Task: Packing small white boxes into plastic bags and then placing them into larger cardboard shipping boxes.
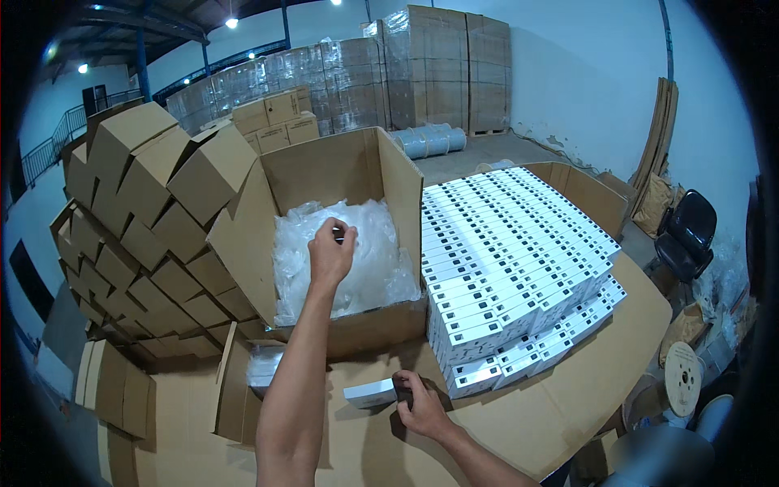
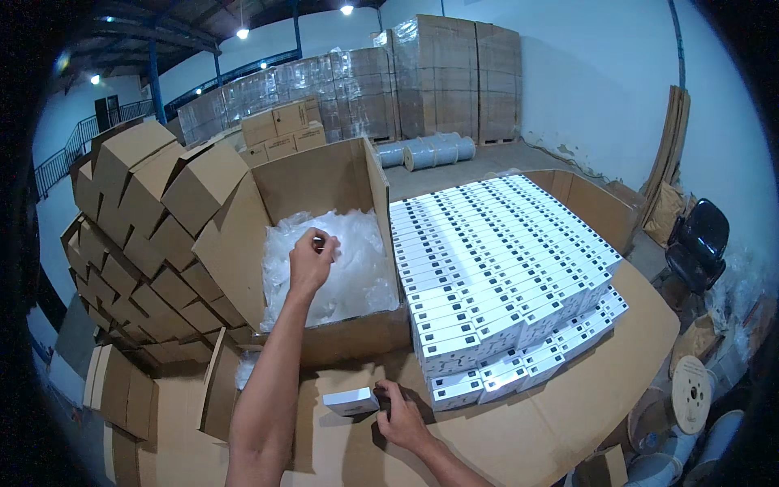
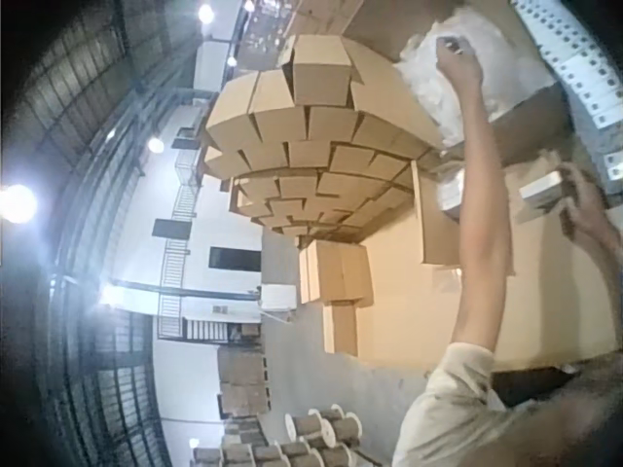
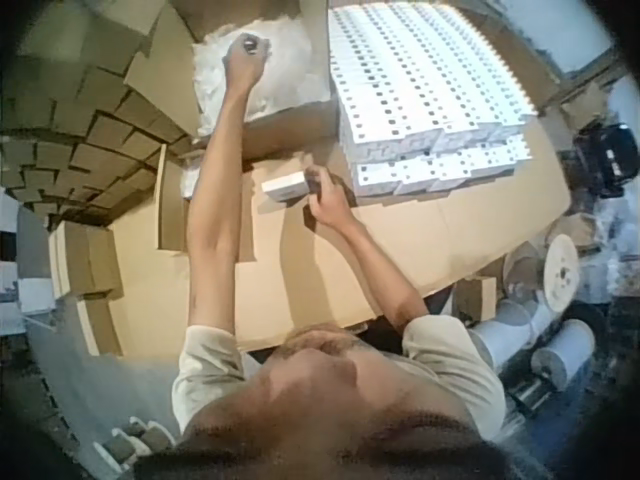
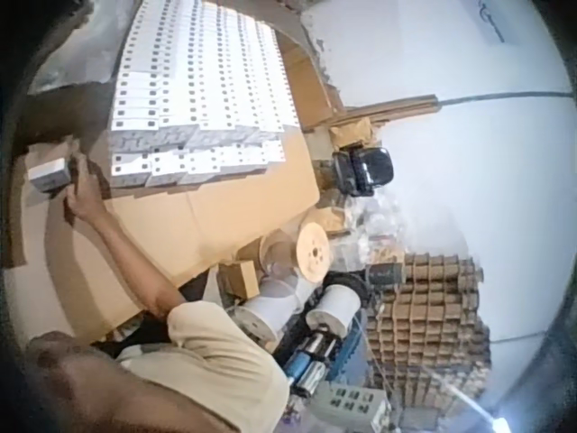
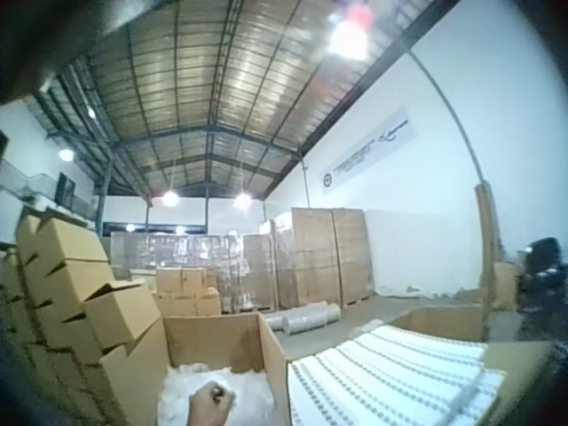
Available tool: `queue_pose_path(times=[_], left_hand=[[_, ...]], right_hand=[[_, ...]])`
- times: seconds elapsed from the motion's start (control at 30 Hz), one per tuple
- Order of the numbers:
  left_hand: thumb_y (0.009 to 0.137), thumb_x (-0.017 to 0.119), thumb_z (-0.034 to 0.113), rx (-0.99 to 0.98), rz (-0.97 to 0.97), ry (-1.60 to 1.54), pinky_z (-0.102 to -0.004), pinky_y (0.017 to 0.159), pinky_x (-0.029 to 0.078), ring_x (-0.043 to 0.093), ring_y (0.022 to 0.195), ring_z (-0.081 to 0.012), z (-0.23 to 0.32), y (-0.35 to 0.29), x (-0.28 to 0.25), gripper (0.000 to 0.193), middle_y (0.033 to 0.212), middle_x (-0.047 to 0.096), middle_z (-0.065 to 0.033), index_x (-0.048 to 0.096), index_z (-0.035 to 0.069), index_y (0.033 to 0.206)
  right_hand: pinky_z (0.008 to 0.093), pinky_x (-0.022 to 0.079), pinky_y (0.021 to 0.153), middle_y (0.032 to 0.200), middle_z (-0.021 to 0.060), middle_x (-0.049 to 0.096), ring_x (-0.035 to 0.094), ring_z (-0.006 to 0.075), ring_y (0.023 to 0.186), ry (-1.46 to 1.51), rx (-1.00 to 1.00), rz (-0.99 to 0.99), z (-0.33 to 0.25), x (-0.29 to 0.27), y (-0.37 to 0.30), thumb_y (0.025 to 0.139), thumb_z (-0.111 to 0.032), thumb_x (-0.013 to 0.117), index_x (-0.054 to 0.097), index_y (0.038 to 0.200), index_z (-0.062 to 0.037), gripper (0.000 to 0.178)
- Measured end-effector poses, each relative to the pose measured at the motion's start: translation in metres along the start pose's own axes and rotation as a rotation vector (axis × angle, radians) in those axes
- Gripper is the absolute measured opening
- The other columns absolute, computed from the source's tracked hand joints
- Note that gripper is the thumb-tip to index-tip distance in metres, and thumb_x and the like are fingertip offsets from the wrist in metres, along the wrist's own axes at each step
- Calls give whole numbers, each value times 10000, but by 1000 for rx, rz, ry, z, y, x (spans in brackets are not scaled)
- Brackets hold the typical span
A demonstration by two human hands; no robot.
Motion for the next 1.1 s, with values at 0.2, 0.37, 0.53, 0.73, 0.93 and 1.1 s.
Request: queue_pose_path(times=[0.2, 0.37, 0.53, 0.73, 0.93, 1.1], left_hand=[[1012, 596, 130, -66, 50, -324, -302, 697, 587, 717, 818, -159, 11, -24, -48, 144, 955, 756, -137, 537, 2, 984], [1010, 597, 125, -56, 109, -467, -299, 740, 575, 663, 876, -126, 50, -99, -70, 153, 966, 683, -79, 535, -6, 962], [1003, 603, 105, -93, 64, -478, -225, 709, 461, 535, 820, -56, 61, -204, -92, 111, 860, 576, 12, 551, 11, 975], [988, 614, 90, -262, -30, -549, -194, 624, 373, 448, 728, -21, 24, -298, -80, 104, 826, 511, 43, 534, 36, 950], [968, 628, 56, -391, -86, -465, -196, 604, 382, 442, 705, -22, -21, -346, -60, 116, 803, 505, 43, 518, 34, 935], [951, 643, 41, -482, -223, -375, -196, 607, 384, 464, 722, -28, -35, -360, -47, 132, 815, 519, 27, 514, 25, 928]], right_hand=[[444, 507, 1003, 1225, 212, 633, 636, 362, 1175, -7, -49, 9, -4, 2, -5, 818, 8, 537, 440, 1315, -5, 507], [457, 526, 956, 1062, 231, 697, 681, 389, 1059, 52, -89, 134, 15, -5, -12, 805, 39, 500, 494, 1253, 5, 449], [401, 546, 968, 1138, 225, 691, 704, 319, 1074, 5, -143, 153, 13, -3, -26, 798, 84, 441, 504, 1219, 70, 426], [419, 533, 921, 1083, 217, 680, 675, 335, 1089, -8, -98, 201, 6, -14, -37, 800, 89, 460, 505, 1210, 53, 413], [325, 544, 770, 934, 129, 663, 687, 199, 885, 242, -47, 190, 6, -19, -46, 906, 15, 558, 527, 1191, 27, 286], [247, 505, 617, 804, 71, 645, 627, 106, 688, 29, -14, 17, -23, -6, -51, 852, -110, 767, 544, 1081, 10, 341]])
Point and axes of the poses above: each hand's wrist, its own y-axis towards the middle knuckle, its own x-axis out of the palm, z = x × y, the point moved 7 cm from there along y, towards the middle knuckle
